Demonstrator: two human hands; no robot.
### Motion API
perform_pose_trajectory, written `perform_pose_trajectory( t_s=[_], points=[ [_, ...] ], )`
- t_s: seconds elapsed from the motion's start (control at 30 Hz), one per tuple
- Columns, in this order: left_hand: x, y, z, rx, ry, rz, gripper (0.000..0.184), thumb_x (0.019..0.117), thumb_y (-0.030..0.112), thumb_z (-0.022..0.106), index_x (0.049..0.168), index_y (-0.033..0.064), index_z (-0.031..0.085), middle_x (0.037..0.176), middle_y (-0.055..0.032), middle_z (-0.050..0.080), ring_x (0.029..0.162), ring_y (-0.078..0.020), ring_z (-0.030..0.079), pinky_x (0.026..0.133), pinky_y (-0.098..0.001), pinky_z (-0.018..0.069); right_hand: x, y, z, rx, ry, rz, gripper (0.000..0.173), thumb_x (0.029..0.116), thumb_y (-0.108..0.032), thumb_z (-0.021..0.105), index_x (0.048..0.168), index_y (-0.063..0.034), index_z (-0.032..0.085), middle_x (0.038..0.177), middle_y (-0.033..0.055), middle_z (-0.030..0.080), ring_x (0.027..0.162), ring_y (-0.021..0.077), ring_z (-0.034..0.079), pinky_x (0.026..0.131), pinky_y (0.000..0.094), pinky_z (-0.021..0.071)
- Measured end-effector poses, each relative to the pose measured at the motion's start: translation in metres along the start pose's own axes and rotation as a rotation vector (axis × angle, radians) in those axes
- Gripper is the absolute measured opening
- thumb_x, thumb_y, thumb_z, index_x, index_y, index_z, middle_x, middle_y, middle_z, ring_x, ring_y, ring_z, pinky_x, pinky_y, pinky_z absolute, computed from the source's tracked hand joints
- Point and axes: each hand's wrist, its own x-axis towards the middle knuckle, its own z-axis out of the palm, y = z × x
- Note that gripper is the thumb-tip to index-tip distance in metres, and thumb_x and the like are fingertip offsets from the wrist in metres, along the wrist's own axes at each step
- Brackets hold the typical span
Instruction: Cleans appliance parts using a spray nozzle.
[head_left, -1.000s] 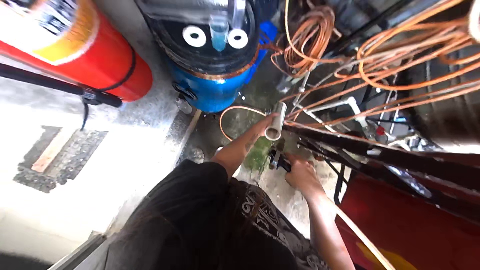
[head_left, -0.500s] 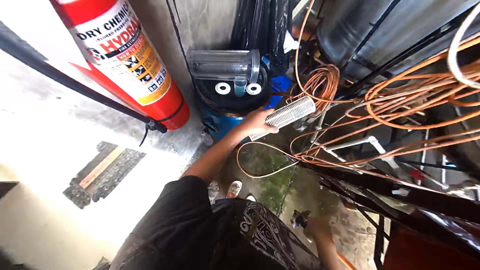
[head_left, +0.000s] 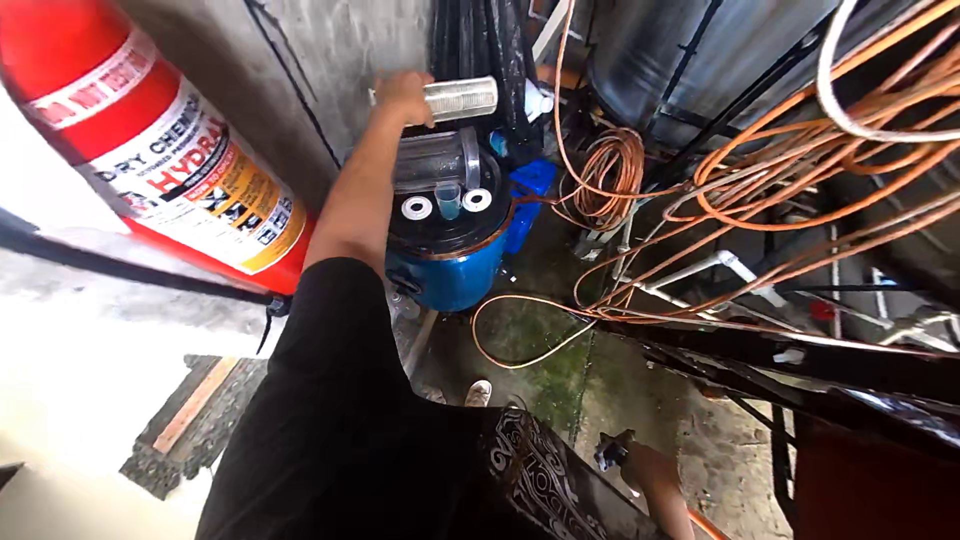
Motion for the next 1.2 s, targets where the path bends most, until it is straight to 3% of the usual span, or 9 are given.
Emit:
perform_pose_trajectory(
  t_s=[0.13, 0.23, 0.33, 0.47, 0.7, 0.87, 0.97, 1.07, 1.2],
  points=[
    [0.042, -0.026, 0.031, -0.131, -0.142, -0.035, 0.076, 0.0738, 0.013, 0.084, 0.145, 0.0263, 0.060, 0.140, -0.0186, 0.062, 0.134, -0.0447, 0.053, 0.107, -0.0795, 0.0316, -0.002, -0.006, 0.000, 0.035, -0.055, 0.011, 0.052, 0.0850, -0.031, 0.075, 0.129, -0.0056, 0.067, 0.131, 0.0209, 0.068, 0.127, 0.0411, 0.060, 0.107, 0.0668, 0.0412],
    [0.051, -0.034, 0.049, -0.266, -0.255, -0.077, 0.049, 0.0872, -0.001, 0.061, 0.133, 0.0158, 0.068, 0.126, -0.0173, 0.068, 0.115, -0.0363, 0.063, 0.096, -0.0629, 0.0479, 0.004, -0.008, 0.003, 0.011, -0.084, 0.020, 0.053, 0.0839, -0.032, 0.075, 0.130, -0.0065, 0.067, 0.132, 0.0200, 0.067, 0.127, 0.0409, 0.060, 0.106, 0.0662, 0.0430],
    [0.056, -0.039, 0.061, -0.345, -0.289, -0.106, 0.042, 0.0917, -0.003, 0.053, 0.125, 0.0134, 0.073, 0.125, -0.0127, 0.070, 0.112, -0.0296, 0.065, 0.096, -0.0540, 0.0500, 0.004, -0.010, 0.000, 0.010, -0.084, 0.024, 0.053, 0.0840, -0.031, 0.075, 0.132, -0.0086, 0.067, 0.134, 0.0198, 0.066, 0.129, 0.0412, 0.058, 0.106, 0.0673, 0.0419],
    [0.055, -0.027, 0.059, -0.300, -0.206, -0.115, 0.030, 0.0924, 0.006, 0.056, 0.115, 0.0110, 0.076, 0.122, -0.0175, 0.070, 0.117, -0.0355, 0.064, 0.099, -0.0621, 0.0472, 0.005, -0.012, -0.007, 0.010, -0.058, 0.031, 0.053, 0.0834, -0.031, 0.076, 0.132, -0.0099, 0.067, 0.134, 0.0208, 0.065, 0.130, 0.0422, 0.057, 0.107, 0.0676, 0.0407],
    [0.000, 0.027, 0.037, -0.304, 0.034, 0.250, 0.035, 0.0944, 0.006, 0.055, 0.127, 0.0062, 0.069, 0.130, -0.0163, 0.068, 0.122, -0.0299, 0.065, 0.108, -0.0504, 0.0491, 0.002, -0.013, -0.024, -0.007, -0.009, 0.020, 0.051, 0.0847, -0.031, 0.075, 0.130, -0.0085, 0.068, 0.133, 0.0221, 0.066, 0.128, 0.0439, 0.058, 0.106, 0.0695, 0.0406],
    [-0.061, 0.089, 0.068, 0.018, -0.266, 0.715, 0.025, 0.0923, 0.003, 0.063, 0.115, 0.0055, 0.074, 0.116, -0.0194, 0.071, 0.115, -0.0385, 0.066, 0.101, -0.0606, 0.0498, -0.002, -0.016, -0.029, -0.020, -0.010, 0.003, 0.051, 0.0857, -0.029, 0.074, 0.132, -0.0083, 0.067, 0.133, 0.0225, 0.065, 0.129, 0.0438, 0.058, 0.107, 0.0686, 0.0406],
    [-0.094, 0.117, 0.095, 0.320, -0.439, 0.575, 0.027, 0.0884, -0.002, 0.068, 0.116, 0.0000, 0.068, 0.110, -0.0251, 0.069, 0.109, -0.0467, 0.065, 0.089, -0.0665, 0.0521, -0.005, -0.017, -0.030, -0.039, 0.002, 0.004, 0.051, 0.0853, -0.030, 0.074, 0.131, -0.0098, 0.067, 0.133, 0.0201, 0.066, 0.128, 0.0420, 0.059, 0.106, 0.0679, 0.0407],
    [-0.105, 0.130, 0.107, 0.400, -0.495, 0.395, 0.046, 0.0955, 0.000, 0.061, 0.140, 0.0012, 0.053, 0.118, -0.0257, 0.067, 0.114, -0.0457, 0.064, 0.092, -0.0623, 0.0516, -0.007, -0.020, -0.031, -0.041, 0.022, 0.008, 0.051, 0.0843, -0.031, 0.075, 0.129, -0.0087, 0.068, 0.132, 0.0205, 0.067, 0.127, 0.0413, 0.060, 0.107, 0.0678, 0.0405],
    [-0.103, 0.132, 0.106, 0.437, -0.470, 0.416, 0.043, 0.0976, -0.002, 0.058, 0.140, 0.0019, 0.055, 0.120, -0.0250, 0.067, 0.116, -0.0446, 0.064, 0.092, -0.0613, 0.0521, -0.010, -0.022, -0.030, -0.028, 0.043, -0.006, 0.049, 0.0834, -0.029, 0.076, 0.126, -0.0064, 0.069, 0.130, 0.0209, 0.067, 0.125, 0.0419, 0.060, 0.107, 0.0677, 0.0398]
  ],
)
